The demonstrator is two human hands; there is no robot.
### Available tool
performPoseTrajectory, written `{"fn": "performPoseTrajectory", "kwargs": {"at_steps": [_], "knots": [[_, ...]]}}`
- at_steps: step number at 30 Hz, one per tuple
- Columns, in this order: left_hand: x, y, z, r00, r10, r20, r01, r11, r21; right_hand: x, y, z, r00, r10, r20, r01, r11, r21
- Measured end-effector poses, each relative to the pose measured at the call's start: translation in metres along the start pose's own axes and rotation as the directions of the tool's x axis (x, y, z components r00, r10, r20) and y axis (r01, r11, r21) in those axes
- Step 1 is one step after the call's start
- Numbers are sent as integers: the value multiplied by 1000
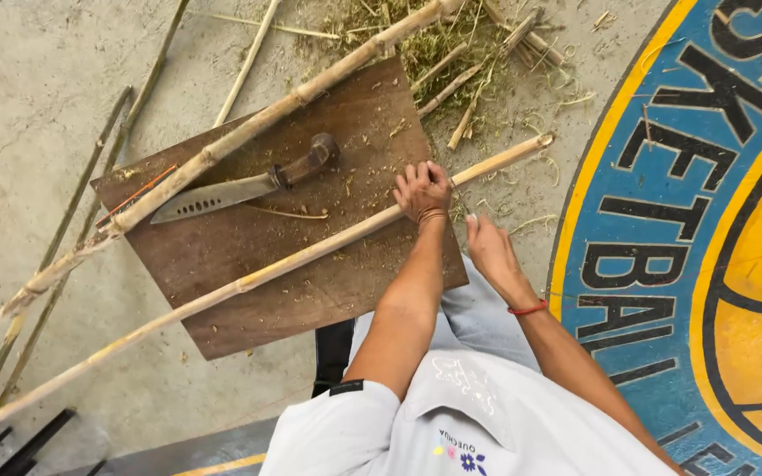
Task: Stripping the bark off bamboo poles using a handheld blade tool.
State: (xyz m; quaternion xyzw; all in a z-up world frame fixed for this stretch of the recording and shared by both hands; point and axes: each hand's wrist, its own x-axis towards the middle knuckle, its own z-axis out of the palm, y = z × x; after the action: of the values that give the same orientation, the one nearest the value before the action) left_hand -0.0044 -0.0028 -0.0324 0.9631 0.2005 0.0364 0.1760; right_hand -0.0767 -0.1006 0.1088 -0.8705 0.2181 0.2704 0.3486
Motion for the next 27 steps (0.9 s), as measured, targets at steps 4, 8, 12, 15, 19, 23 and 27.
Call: {"fn": "performPoseTrajectory", "kwargs": {"at_steps": [4,8,12,15,19,23,27], "knots": [[-1,-3,6,999,-34,10,34,999,-25,-61,22,-11,994,104,20,-103,993,-57],[-2,-7,3,1000,14,12,-14,1000,-20,-69,19,-15,995,97,32,-94,992,-83],[0,1,-5,999,-9,38,10,1000,-27,-12,16,16,1000,-12,-21,11,999,-32],[-3,-3,1,1000,0,31,1,1000,-31,-11,23,25,999,-22,-50,21,999,-34],[-1,3,6,997,-15,75,17,1000,-26,-64,40,0,997,55,-46,-58,996,-74],[0,0,3,999,21,46,-20,999,-30,-58,23,-7,996,92,13,-91,994,-53],[-1,-4,3,999,23,25,-24,1000,17,-4,21,27,994,-59,-87,60,998,11]]}}
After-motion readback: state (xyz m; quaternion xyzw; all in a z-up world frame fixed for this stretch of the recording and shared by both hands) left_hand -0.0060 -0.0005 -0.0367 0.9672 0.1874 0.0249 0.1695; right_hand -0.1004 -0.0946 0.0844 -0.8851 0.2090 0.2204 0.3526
